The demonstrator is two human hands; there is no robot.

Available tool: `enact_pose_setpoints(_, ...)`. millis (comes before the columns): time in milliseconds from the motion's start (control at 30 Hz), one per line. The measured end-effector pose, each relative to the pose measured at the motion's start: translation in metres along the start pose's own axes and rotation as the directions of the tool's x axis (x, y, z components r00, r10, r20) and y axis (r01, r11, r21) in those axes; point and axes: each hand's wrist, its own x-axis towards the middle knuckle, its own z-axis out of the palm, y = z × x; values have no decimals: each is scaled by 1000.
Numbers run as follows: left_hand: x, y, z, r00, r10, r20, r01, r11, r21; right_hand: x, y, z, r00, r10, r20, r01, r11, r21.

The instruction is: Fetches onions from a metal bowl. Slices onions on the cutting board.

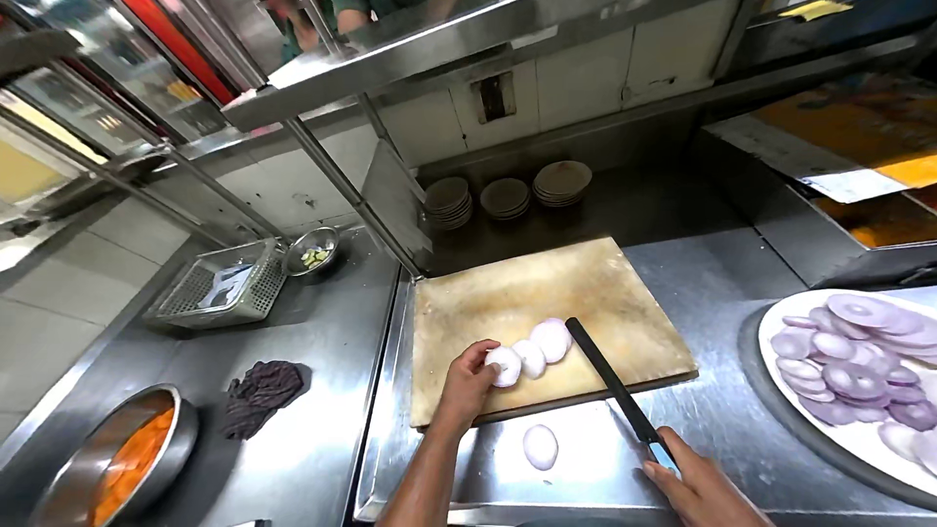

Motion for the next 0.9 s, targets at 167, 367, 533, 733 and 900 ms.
enact_pose_setpoints(167, 10, 1, 8, 989, 34, 146, -61, 981, 187, -3, 11, 3, 1000, -14, -17, 15, 998, 53)
enact_pose_setpoints(367, 13, 1, 8, 993, 30, 116, -61, 958, 280, 1, 12, 4, 1000, -22, -19, 24, 995, 94)
enact_pose_setpoints(533, -7, -4, -6, 982, -1, -189, 20, 995, 101, 1, 13, 1, 990, -115, 77, 110, 992, 67)
enact_pose_setpoints(733, -25, -2, -26, 984, -66, -165, 138, 871, 471, 8, -4, 5, 978, -103, 179, 117, 991, -65)
enact_pose_setpoints(900, -32, 5, -28, 976, -185, -115, 217, 877, 429, 18, -17, 8, 960, -140, 243, 160, 985, -65)
